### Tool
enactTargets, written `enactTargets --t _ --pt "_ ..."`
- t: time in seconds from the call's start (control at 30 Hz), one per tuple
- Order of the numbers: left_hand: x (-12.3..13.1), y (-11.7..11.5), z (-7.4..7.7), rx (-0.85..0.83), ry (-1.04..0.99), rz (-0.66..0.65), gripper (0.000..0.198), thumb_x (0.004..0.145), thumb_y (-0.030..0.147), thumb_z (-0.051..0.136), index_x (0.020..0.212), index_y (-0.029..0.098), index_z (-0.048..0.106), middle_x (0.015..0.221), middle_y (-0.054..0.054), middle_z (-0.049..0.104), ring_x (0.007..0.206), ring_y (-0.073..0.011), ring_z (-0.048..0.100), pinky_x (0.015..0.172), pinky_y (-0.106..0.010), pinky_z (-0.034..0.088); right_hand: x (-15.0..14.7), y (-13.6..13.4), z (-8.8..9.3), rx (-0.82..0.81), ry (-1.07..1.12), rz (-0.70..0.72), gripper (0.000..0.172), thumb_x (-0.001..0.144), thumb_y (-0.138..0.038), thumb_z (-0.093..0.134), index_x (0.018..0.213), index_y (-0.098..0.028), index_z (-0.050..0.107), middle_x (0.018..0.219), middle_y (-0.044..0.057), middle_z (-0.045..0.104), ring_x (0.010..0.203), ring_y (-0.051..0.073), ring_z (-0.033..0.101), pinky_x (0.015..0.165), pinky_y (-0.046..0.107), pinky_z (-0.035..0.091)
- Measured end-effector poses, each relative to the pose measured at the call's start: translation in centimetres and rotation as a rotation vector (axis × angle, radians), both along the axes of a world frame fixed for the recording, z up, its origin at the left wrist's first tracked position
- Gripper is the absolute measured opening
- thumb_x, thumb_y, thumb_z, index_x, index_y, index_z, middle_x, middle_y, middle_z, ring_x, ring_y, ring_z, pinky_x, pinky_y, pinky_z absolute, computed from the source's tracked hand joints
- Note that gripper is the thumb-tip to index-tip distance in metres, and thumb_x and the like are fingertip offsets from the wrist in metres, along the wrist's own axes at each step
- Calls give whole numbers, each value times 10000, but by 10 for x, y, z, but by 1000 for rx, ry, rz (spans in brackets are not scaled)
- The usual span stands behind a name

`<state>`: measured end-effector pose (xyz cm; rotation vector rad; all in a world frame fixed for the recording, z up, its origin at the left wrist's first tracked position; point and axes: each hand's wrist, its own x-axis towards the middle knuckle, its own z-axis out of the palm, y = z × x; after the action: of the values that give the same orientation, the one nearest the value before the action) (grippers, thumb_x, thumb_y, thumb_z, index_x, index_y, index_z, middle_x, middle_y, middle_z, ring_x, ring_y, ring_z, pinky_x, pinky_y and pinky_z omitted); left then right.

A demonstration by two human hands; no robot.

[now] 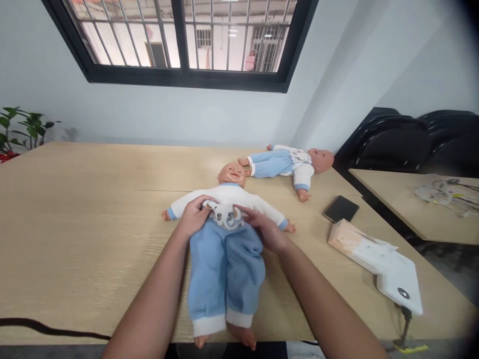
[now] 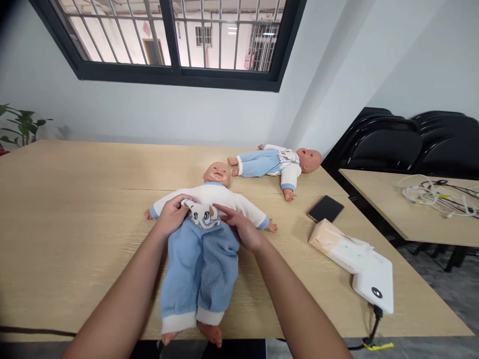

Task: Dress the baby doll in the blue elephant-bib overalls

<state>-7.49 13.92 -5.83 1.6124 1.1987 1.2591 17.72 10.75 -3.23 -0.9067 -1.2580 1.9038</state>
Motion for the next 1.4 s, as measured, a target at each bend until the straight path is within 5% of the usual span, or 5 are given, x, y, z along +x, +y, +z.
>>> enactTargets --t 0.2,0.6,0.9,1.13,1.4 --pt "7 -13 19 43 156 -106 416 695 84 498 998 208 756 1041 -29 791 1000 -215 714 945 -349 553 -2 -7 -4 254 12 -143 942 680 -148 568 1583 -370 418 1630 20 467 1282 232 627 974 382 544" --pt "11 -21 29 53 79 -86 333 759 122 542 1010 195 747 1080 -54 786 1034 -222 714 978 -372 563 3 -12 6 400 -295 -72 470 876 -468 723 1292 -249 710 1244 57 736 1109 244 663 966 389 528" --pt "12 -17 18 9 192 -140 416 769 93 517 1101 206 741 1138 -34 776 1076 -215 698 976 -341 547 9 -4 -5 373 -173 -545 289 882 -431 640 1117 -264 653 739 -20 607 697 165 588 680 305 493" --pt "1 -3 4 70 346 55 293 826 167 568 1059 212 739 1040 -31 759 929 -211 668 895 -342 517 30 14 -17 858 -867 -490 293 853 -180 567 1098 -229 718 1079 88 672 949 236 618 860 377 494" --pt "-17 8 -5 240 488 247 239 790 214 702 1026 245 720 1139 -73 729 1169 -299 600 1091 -455 432 45 31 -30 884 -1238 -612 377 907 -346 637 1228 -155 684 1259 179 688 1183 337 591 1051 469 427"
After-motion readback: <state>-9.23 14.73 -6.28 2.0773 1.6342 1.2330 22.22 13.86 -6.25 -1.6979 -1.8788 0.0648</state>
